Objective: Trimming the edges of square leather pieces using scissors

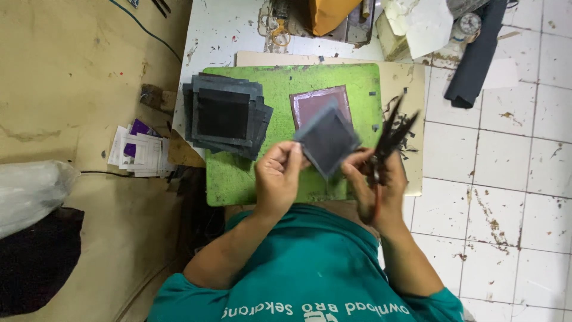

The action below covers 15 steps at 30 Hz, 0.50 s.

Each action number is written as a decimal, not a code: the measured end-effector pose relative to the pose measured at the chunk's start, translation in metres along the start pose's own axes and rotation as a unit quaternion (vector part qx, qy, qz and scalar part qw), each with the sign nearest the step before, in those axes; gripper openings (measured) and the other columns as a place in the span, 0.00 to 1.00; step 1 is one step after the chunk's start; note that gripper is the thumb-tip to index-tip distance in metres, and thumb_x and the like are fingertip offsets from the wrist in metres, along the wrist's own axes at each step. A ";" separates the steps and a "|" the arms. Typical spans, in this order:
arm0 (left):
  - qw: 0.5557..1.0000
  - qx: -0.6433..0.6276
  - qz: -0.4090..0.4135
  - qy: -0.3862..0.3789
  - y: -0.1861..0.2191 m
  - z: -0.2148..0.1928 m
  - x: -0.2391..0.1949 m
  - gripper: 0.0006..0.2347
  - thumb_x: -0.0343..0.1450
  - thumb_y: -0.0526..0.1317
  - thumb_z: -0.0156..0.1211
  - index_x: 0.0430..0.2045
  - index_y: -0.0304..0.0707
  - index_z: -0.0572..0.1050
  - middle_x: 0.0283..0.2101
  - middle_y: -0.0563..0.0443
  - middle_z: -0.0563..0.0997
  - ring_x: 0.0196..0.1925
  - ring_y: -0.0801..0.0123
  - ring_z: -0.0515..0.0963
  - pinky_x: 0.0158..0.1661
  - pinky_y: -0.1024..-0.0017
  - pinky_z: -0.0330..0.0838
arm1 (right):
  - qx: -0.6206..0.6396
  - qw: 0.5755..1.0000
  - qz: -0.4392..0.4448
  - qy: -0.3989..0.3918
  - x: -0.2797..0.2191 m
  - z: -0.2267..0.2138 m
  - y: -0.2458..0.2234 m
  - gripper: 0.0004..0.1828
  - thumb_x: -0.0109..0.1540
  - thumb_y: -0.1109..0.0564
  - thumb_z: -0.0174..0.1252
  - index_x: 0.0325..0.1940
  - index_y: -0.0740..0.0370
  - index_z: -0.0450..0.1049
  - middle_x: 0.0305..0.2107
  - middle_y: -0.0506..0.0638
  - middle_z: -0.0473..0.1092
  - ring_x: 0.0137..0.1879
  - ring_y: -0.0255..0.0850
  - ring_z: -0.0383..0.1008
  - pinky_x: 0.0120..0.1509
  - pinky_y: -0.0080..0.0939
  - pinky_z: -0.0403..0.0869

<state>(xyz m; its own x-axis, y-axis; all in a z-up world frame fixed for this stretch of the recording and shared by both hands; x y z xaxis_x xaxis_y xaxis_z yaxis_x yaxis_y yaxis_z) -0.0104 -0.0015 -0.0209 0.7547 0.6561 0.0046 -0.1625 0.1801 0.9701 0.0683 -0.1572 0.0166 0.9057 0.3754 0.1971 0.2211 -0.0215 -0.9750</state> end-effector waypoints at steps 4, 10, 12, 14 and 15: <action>0.998 -0.041 -0.041 0.040 -0.029 -0.006 -0.012 0.08 0.78 0.30 0.50 0.43 0.16 0.70 0.41 0.20 0.83 0.46 0.46 0.85 0.47 0.51 0.84 | -0.028 0.999 0.012 -0.029 -0.027 -0.029 0.015 0.10 0.65 0.64 0.62 0.45 0.73 0.70 0.23 0.60 0.74 0.22 0.39 0.74 0.25 0.38 0.73; 0.993 -0.043 -0.111 0.012 -0.046 -0.007 -0.030 0.10 0.77 0.30 0.52 0.47 0.15 0.67 0.44 0.21 0.82 0.49 0.50 0.83 0.50 0.57 0.83 | 0.172 0.964 0.158 -0.127 -0.078 -0.045 0.057 0.16 0.69 0.54 0.53 0.46 0.74 0.70 0.17 0.61 0.71 0.16 0.42 0.75 0.19 0.38 0.73; 0.993 -0.042 -0.114 0.005 -0.039 -0.003 -0.029 0.11 0.77 0.30 0.52 0.48 0.14 0.67 0.43 0.19 0.81 0.49 0.47 0.83 0.49 0.54 0.84 | 0.170 0.960 0.168 -0.146 -0.090 -0.049 0.067 0.14 0.68 0.56 0.53 0.47 0.74 0.70 0.17 0.60 0.72 0.15 0.42 0.75 0.20 0.37 0.75; 0.992 -0.056 -0.117 0.000 -0.036 0.001 -0.030 0.11 0.77 0.30 0.52 0.48 0.15 0.67 0.44 0.17 0.81 0.48 0.44 0.83 0.48 0.52 0.84 | 0.190 0.956 0.165 -0.153 -0.081 -0.047 0.059 0.16 0.69 0.54 0.52 0.47 0.74 0.69 0.17 0.60 0.71 0.16 0.41 0.76 0.19 0.37 0.75; 0.990 -0.072 -0.119 -0.004 -0.035 0.003 -0.030 0.11 0.77 0.31 0.52 0.49 0.16 0.67 0.45 0.15 0.80 0.48 0.40 0.83 0.47 0.49 0.84 | 0.207 0.951 0.160 -0.163 -0.076 -0.045 0.054 0.17 0.70 0.52 0.51 0.48 0.74 0.68 0.18 0.60 0.71 0.16 0.40 0.76 0.18 0.37 0.75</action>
<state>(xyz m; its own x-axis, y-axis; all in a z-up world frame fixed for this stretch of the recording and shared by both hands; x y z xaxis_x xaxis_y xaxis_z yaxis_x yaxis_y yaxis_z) -0.0258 -0.0294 -0.0542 0.7869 0.5776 -0.2171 -0.0684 0.4313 0.8996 0.0275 -0.2287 -0.0468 0.7270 0.6803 -0.0937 -0.2703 0.1579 -0.9497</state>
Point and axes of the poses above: each hand's wrist, its own x-axis towards the middle knuckle, its own z-axis out of the palm, y = z × x, the point moved 3 cm from there along x, towards the middle knuckle
